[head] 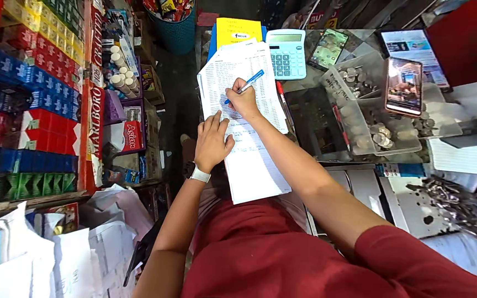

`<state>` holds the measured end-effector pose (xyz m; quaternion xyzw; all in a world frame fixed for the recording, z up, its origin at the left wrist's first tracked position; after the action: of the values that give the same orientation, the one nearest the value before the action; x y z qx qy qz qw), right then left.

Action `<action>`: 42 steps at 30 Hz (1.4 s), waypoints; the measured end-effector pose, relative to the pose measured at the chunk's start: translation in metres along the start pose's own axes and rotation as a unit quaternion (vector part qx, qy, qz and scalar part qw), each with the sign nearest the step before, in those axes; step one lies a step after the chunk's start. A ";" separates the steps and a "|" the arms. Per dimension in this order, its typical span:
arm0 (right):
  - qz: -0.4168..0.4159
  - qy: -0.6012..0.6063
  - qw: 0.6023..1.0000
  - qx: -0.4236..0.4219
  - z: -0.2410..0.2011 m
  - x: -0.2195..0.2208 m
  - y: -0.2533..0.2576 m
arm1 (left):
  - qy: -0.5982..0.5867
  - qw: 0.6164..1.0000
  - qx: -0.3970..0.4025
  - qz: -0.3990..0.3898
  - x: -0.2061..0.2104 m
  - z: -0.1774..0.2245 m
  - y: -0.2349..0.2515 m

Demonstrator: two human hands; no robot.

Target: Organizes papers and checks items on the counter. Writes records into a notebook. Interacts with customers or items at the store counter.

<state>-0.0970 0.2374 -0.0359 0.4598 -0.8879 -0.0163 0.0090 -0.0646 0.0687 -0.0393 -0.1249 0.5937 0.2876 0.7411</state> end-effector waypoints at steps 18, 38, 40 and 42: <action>0.114 0.181 0.977 -0.016 -0.031 -0.072 -0.027 | 0.001 1.000 0.002 -0.004 0.003 0.000 0.003; 0.156 -0.028 0.977 -0.141 -0.001 -0.126 -0.111 | -0.027 0.999 0.005 -0.031 -0.001 -0.002 0.003; 0.155 -0.032 0.978 -0.135 -0.002 -0.126 -0.111 | -0.037 0.999 0.006 -0.025 0.004 -0.005 0.006; 0.156 -0.034 0.978 -0.136 -0.002 -0.126 -0.111 | -0.038 0.999 0.009 -0.018 0.004 -0.006 0.007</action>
<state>0.0659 0.2760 -0.0378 0.3091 -0.9380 -0.1507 0.0432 -0.0730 0.0722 -0.0431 -0.1180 0.5652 0.2731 0.7694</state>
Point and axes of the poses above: each hand's wrist, its own y-axis towards the middle knuckle, its own x-axis out of the palm, z = x × y, the point moved 6 cm from there along y, towards the middle knuckle, and after that the axes turned 10 degrees about y, right-handed, at the moved point
